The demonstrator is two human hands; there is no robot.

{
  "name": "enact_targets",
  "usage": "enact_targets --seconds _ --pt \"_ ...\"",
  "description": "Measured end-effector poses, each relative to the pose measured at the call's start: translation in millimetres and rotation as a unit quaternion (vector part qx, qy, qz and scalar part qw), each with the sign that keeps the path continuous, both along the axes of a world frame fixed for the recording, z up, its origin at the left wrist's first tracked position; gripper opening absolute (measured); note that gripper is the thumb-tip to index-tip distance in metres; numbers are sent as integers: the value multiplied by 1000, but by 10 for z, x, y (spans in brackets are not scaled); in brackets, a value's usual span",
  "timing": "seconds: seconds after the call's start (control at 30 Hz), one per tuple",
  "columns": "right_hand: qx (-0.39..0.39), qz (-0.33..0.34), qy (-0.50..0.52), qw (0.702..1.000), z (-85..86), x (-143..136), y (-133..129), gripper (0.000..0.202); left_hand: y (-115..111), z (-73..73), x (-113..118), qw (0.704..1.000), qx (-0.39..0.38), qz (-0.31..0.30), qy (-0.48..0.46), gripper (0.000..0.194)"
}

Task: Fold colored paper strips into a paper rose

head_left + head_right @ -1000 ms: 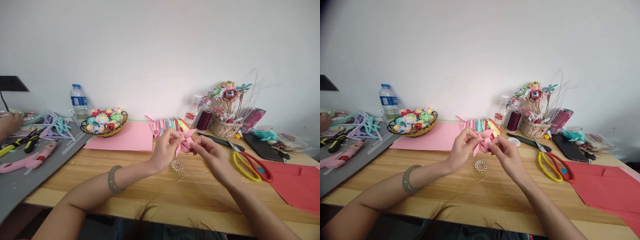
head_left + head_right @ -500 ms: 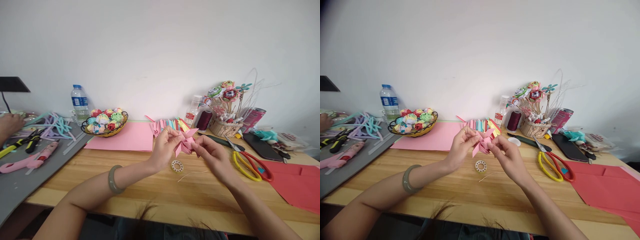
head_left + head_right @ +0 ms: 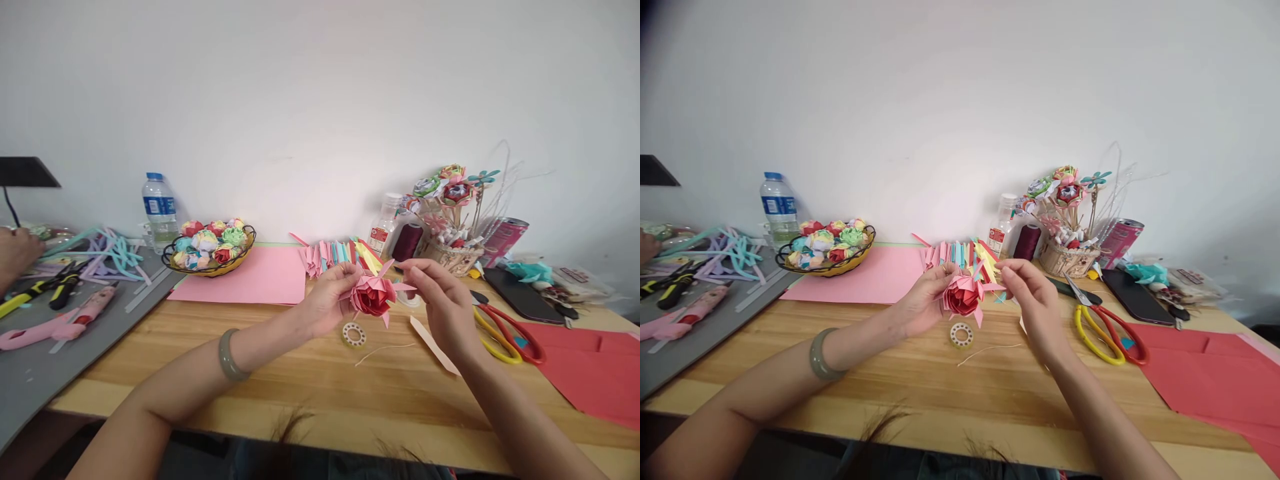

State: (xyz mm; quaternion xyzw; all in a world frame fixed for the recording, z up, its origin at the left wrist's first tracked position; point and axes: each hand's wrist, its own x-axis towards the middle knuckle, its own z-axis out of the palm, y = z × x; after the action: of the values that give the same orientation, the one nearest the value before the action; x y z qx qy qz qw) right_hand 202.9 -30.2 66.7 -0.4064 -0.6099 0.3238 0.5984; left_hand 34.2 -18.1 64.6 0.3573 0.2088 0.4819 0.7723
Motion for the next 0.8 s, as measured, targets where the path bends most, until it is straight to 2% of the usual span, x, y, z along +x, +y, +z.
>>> enact_targets --seconds 0.13,0.33,0.43,0.53,0.6,0.67,0.73,0.8 --pt "-17 55 -48 997 15 -8 -30 19 11 -11 4 1000 -23 -2 -20 23" --pt "-24 124 4 992 24 -52 -60 24 38 -62 8 999 -23 -7 -29 25" --pt "-26 162 29 986 25 -77 -63 23 54 -73 6 999 25 -4 -28 30" --pt "-20 188 36 981 26 -90 -85 25 80 -65 -13 994 108 -7 -6 28" --pt "12 165 -3 986 26 -97 -121 23 97 -52 -34 985 170 -19 14 24" --pt "81 107 -80 988 27 -108 -172 16 109 -36 -59 974 223 -26 37 22" --pt "168 40 -163 971 32 -122 -224 9 117 -17 -85 963 259 -23 64 21" --pt "253 -8 -217 943 42 -136 -260 12 124 7 -113 954 284 -21 92 20"
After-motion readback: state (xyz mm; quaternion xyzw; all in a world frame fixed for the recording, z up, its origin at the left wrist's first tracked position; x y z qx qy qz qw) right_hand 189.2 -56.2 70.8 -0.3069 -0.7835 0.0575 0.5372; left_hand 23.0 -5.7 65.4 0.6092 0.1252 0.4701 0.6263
